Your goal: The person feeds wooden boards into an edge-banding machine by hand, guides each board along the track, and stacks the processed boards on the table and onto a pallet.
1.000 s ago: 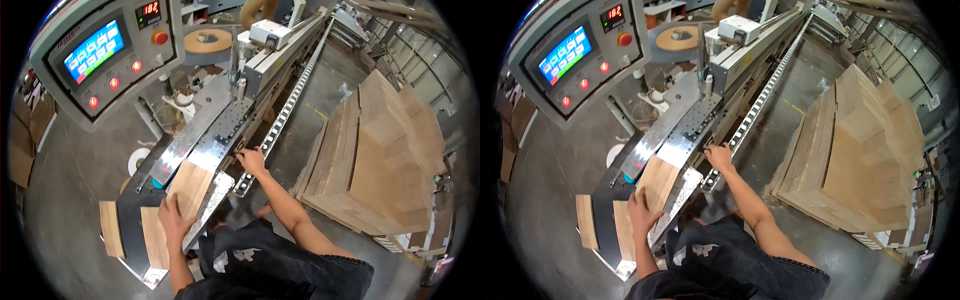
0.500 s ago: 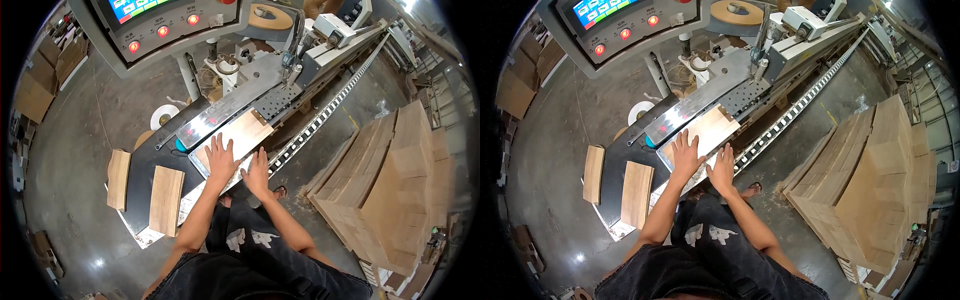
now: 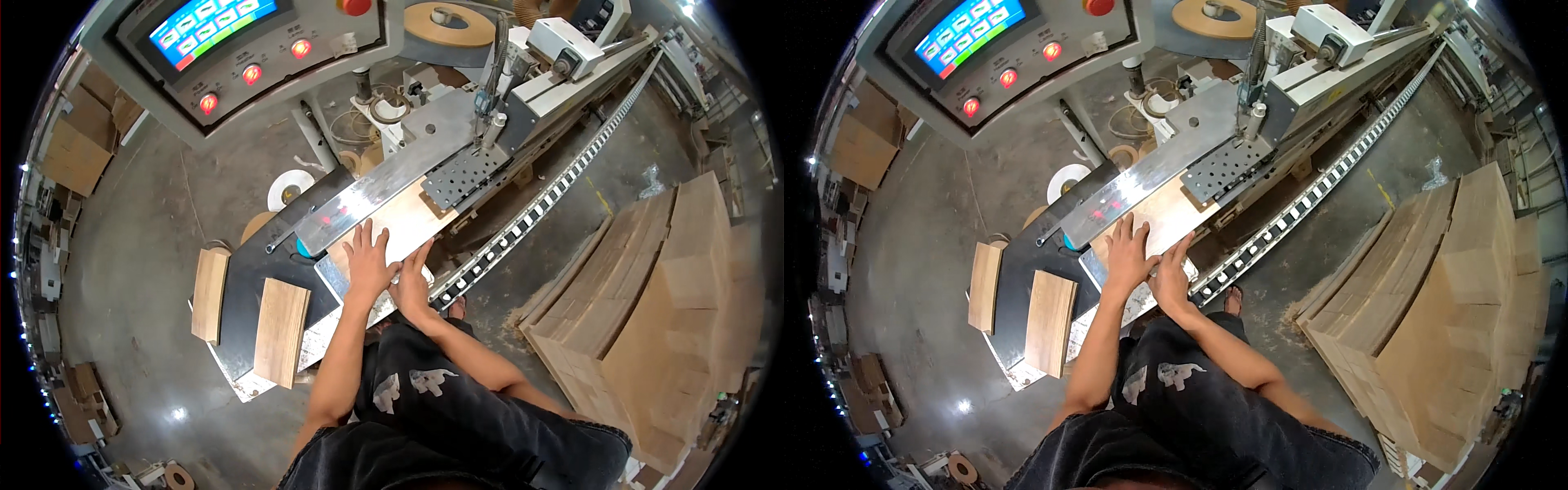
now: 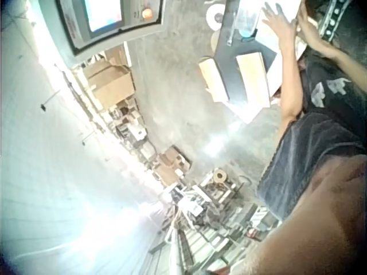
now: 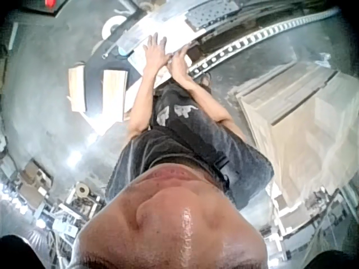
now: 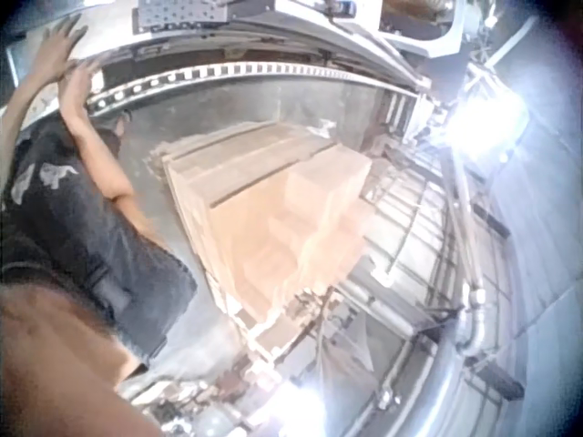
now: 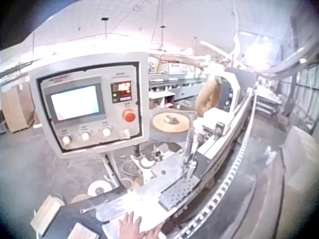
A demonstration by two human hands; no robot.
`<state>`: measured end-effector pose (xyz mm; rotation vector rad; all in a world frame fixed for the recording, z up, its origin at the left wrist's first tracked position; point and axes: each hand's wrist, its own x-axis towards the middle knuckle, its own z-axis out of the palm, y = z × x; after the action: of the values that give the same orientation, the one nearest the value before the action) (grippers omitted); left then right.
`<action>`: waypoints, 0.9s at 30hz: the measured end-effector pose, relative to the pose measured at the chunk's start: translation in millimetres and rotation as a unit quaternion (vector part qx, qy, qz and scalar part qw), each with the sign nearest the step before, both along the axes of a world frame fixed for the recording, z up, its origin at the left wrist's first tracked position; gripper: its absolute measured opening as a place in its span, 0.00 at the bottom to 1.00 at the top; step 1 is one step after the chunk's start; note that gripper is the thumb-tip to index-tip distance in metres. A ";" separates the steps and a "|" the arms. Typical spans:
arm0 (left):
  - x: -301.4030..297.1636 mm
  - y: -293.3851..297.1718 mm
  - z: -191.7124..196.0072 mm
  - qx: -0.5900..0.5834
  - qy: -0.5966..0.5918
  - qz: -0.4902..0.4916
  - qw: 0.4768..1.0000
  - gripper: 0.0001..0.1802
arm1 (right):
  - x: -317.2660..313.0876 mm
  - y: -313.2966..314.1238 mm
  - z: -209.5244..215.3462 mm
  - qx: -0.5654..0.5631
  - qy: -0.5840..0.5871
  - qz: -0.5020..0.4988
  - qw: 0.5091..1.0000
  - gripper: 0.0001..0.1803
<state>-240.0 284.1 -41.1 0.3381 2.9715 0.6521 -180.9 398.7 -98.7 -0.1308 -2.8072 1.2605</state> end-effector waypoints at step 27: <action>29.2 4.0 -30.9 0.284 0.045 0.308 0.907 0.35 | -101.8 174.2 21.6 0.017 -0.038 -0.021 0.999 0.63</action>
<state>-210.8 288.1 -72.0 -0.5983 2.8804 1.6030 -282.7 572.9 -77.2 -0.2392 -2.8719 1.2235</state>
